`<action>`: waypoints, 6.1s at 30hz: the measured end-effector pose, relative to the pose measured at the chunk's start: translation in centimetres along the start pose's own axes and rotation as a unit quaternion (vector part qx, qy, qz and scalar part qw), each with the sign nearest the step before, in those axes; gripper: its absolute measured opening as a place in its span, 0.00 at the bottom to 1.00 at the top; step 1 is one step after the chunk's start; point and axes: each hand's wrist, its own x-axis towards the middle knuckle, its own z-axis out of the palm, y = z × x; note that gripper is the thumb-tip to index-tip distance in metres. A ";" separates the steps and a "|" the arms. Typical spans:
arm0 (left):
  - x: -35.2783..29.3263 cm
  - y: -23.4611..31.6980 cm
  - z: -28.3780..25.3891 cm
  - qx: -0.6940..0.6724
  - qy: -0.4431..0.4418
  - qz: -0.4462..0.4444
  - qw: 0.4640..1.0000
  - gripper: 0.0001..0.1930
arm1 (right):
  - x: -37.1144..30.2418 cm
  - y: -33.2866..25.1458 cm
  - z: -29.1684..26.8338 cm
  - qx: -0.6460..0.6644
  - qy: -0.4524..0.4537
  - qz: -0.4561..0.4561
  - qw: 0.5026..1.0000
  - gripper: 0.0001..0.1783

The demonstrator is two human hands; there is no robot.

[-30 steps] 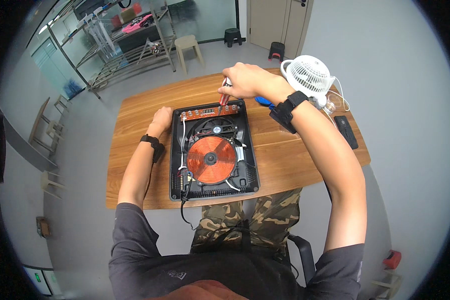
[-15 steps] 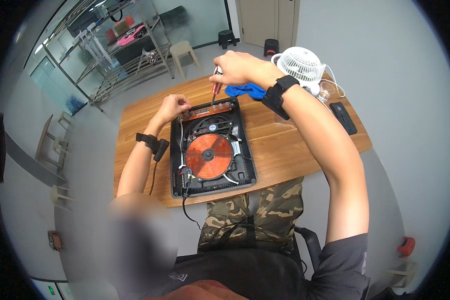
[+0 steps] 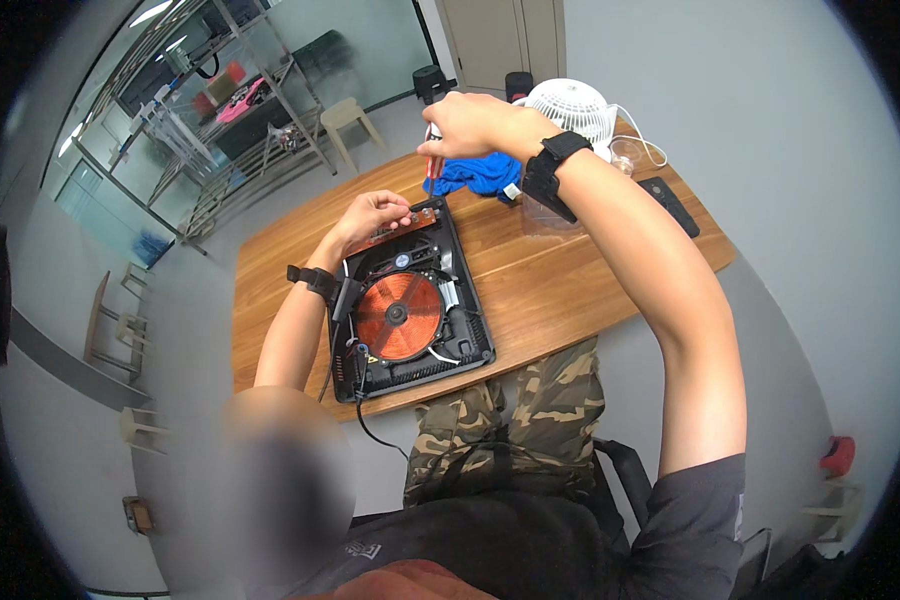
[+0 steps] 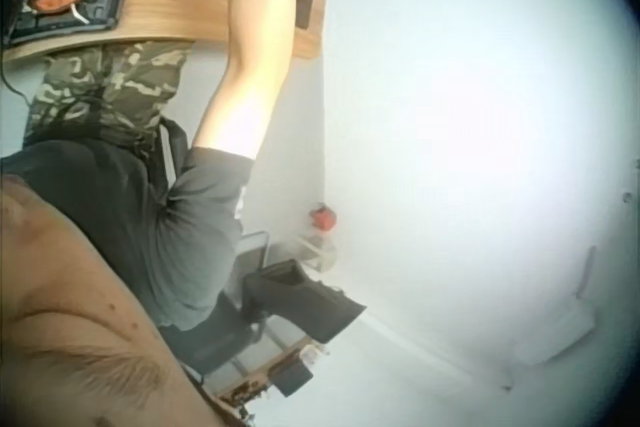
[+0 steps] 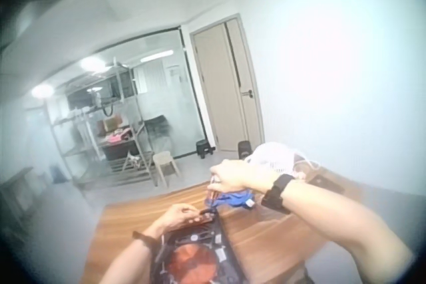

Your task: The person assembles a small electronic device on a wooden table. They connect wires to a circuit board, place a copper coil, and secure components using a screwdriver. The person then flips the device over and continues tightening screws on the underside.

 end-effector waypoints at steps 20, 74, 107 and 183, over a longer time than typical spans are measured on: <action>-0.3 -2.2 0.0 -0.234 0.005 -0.048 0.971 0.09 | 1.2 -2.0 1.4 0.012 0.045 -0.074 0.996 0.29; -1.9 -2.5 0.0 -0.472 0.078 0.022 0.878 0.12 | 2.4 0.0 3.9 0.191 0.165 0.012 0.968 0.31; -2.1 -3.3 0.7 0.450 0.102 0.186 0.868 0.16 | 2.2 2.4 4.9 0.081 0.179 0.008 0.981 0.32; -0.2 -3.7 0.5 0.437 0.112 0.132 0.883 0.14 | 7.1 0.1 6.7 -0.027 -0.082 0.048 0.995 0.23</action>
